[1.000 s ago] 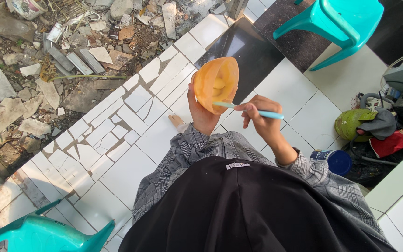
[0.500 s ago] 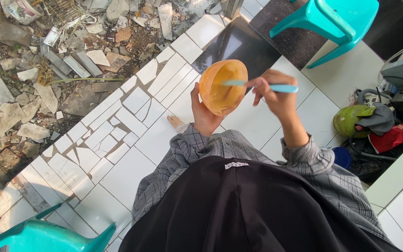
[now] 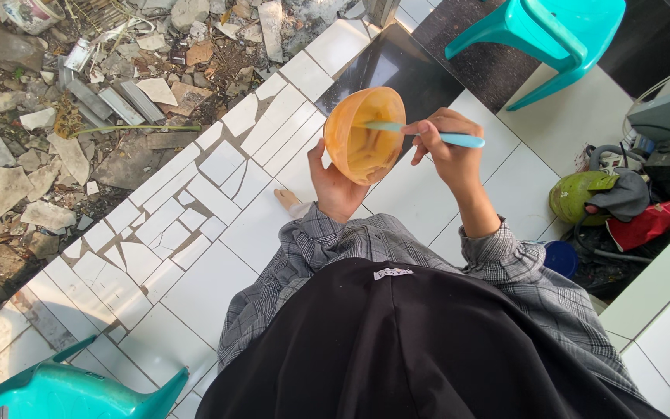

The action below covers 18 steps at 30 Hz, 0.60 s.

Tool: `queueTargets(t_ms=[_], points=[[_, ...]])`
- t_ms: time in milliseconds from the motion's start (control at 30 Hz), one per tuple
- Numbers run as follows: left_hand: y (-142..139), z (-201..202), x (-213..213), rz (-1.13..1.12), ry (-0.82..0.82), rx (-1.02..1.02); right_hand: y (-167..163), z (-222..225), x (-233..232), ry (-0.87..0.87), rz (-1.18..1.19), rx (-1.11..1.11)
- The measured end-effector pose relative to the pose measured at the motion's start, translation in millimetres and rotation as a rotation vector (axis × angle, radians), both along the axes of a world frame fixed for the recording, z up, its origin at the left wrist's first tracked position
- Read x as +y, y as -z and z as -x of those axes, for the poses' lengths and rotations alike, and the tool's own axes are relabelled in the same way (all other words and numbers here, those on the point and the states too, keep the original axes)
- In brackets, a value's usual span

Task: The person holds a translucent plastic container in one hand and uses a spoon to scrape and stir the thick residue stuck to its inner walls and bottom. They rotate the container while working the spoon around the sides, first at a tiled counter and then while standing near an open doorway, continuing to scrape the remaining contents.

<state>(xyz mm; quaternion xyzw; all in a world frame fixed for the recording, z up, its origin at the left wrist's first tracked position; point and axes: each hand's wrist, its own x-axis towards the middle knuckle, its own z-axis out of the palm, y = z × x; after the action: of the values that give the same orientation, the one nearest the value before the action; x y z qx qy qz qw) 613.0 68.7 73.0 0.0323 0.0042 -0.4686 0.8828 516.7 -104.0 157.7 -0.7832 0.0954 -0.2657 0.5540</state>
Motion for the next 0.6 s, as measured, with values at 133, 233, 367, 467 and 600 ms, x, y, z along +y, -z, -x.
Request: queueTargets(t_ms=[133,233,367,467,600], points=[[3,-1,3,-0.037,-0.062,-0.075,-5,13,17,0.005,-0.144,0.011],[6,-4,4,-0.076,-0.106,-0.076,4,22,45,-0.021,-0.315,0.108],[10,-8,6,-0.072,-0.124,-0.031,16,14,49,0.033,-0.412,0.149],[10,-9,6,-0.068,-0.08,-0.057,13,7,33,0.02,-0.313,0.11],[5,-10,9,-0.021,0.037,0.022,-5,-1,9,-0.051,-0.107,0.037]])
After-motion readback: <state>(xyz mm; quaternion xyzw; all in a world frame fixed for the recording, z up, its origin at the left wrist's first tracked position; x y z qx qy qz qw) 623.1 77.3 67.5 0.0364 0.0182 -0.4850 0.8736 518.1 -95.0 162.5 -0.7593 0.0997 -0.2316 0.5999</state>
